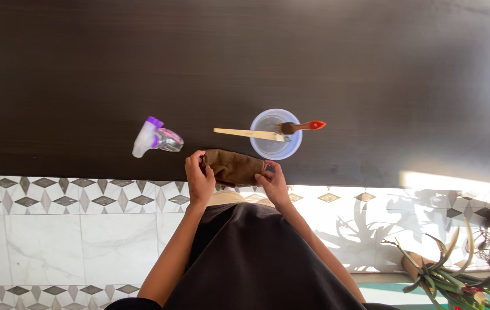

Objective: The person applies liquid from a container onto a dark table surface using a brush.

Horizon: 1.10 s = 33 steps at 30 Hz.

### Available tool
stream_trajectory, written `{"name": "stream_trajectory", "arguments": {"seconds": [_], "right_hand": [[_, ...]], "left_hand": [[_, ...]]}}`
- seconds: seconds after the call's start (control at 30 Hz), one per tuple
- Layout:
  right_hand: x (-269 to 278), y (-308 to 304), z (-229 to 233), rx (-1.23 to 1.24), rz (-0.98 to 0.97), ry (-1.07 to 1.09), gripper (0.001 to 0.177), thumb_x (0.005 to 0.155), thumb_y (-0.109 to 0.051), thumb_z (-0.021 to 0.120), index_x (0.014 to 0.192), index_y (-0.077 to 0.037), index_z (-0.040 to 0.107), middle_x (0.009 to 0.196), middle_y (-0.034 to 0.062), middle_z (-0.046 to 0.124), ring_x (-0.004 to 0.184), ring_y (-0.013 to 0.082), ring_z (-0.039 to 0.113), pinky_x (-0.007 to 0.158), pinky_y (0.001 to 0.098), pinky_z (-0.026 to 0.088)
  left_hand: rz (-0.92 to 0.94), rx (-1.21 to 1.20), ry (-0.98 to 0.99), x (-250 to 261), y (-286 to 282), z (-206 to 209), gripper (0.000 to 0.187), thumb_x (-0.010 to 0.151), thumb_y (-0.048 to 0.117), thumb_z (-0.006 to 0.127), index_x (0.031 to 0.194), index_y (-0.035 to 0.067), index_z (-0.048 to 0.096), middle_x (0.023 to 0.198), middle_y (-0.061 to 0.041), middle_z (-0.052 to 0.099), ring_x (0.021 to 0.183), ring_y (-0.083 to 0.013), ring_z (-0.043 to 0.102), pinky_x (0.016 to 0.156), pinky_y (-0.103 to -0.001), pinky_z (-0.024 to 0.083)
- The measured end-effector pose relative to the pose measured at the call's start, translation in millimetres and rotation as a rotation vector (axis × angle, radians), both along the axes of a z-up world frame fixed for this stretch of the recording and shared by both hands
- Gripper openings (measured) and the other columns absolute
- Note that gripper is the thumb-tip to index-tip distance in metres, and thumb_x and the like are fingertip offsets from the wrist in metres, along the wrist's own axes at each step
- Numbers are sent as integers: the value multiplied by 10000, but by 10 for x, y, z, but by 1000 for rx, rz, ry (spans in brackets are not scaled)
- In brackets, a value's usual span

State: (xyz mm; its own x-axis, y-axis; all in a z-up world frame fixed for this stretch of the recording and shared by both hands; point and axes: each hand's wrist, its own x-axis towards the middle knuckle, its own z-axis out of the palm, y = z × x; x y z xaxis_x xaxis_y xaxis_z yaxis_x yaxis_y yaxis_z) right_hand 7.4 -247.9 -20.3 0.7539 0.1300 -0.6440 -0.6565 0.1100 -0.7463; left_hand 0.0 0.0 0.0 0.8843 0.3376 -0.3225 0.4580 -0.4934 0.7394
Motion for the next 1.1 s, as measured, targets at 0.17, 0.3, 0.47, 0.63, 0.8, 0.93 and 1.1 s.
{"name": "stream_trajectory", "arguments": {"seconds": [0.17,0.3,0.47,0.63,0.8,0.93,1.1], "right_hand": [[64,488,122,165,87,-141,824,948,1,656,1619,-3,178,1220,215,634,1079,195,658,945,335,560],[112,503,296,12,123,-182,756,908,-15,667,1546,-35,263,1241,54,642,1052,111,664,903,277,551],[97,55,346,-288,15,-144,322,931,-48,688,1235,58,697,891,60,676,739,86,625,649,256,547],[233,-398,746,-540,-252,-214,135,968,-13,649,1002,84,736,699,-17,608,624,47,506,541,240,381],[667,-369,1463,-616,-111,-654,285,931,-42,700,1201,-13,617,629,6,517,555,54,437,522,238,371],[1149,-239,1654,-567,182,-646,590,883,-86,718,1424,-9,494,622,49,548,522,138,545,528,296,463],[1535,-375,1477,-599,256,-762,759,864,-100,708,1521,55,361,687,99,602,569,240,639,572,364,513]], "left_hand": [[-174,468,-337,355,110,677,588,923,25,669,1465,102,454,1517,-213,398,1455,-371,386,1223,-594,344],[-286,348,-519,376,-54,791,631,880,104,673,1459,75,425,1489,-239,407,1415,-412,373,1177,-634,376],[-370,-76,-333,369,-411,604,681,942,294,717,1498,96,379,1453,-178,416,1365,-338,432,1137,-534,489],[-355,-423,-123,601,-839,494,838,921,370,730,1560,75,275,1519,-191,338,1332,-329,447,1093,-459,542],[-214,-450,-74,858,-1173,297,845,907,278,657,1574,81,178,1551,-209,268,1435,-359,357,1068,-533,546],[-254,-300,-221,1023,-1376,174,773,957,174,586,1632,72,224,1543,-238,335,1437,-389,413,1184,-549,418],[-295,-240,-78,1206,-1662,338,640,989,281,643,1517,48,367,1198,-184,412,1041,-289,519,908,-410,558]]}}
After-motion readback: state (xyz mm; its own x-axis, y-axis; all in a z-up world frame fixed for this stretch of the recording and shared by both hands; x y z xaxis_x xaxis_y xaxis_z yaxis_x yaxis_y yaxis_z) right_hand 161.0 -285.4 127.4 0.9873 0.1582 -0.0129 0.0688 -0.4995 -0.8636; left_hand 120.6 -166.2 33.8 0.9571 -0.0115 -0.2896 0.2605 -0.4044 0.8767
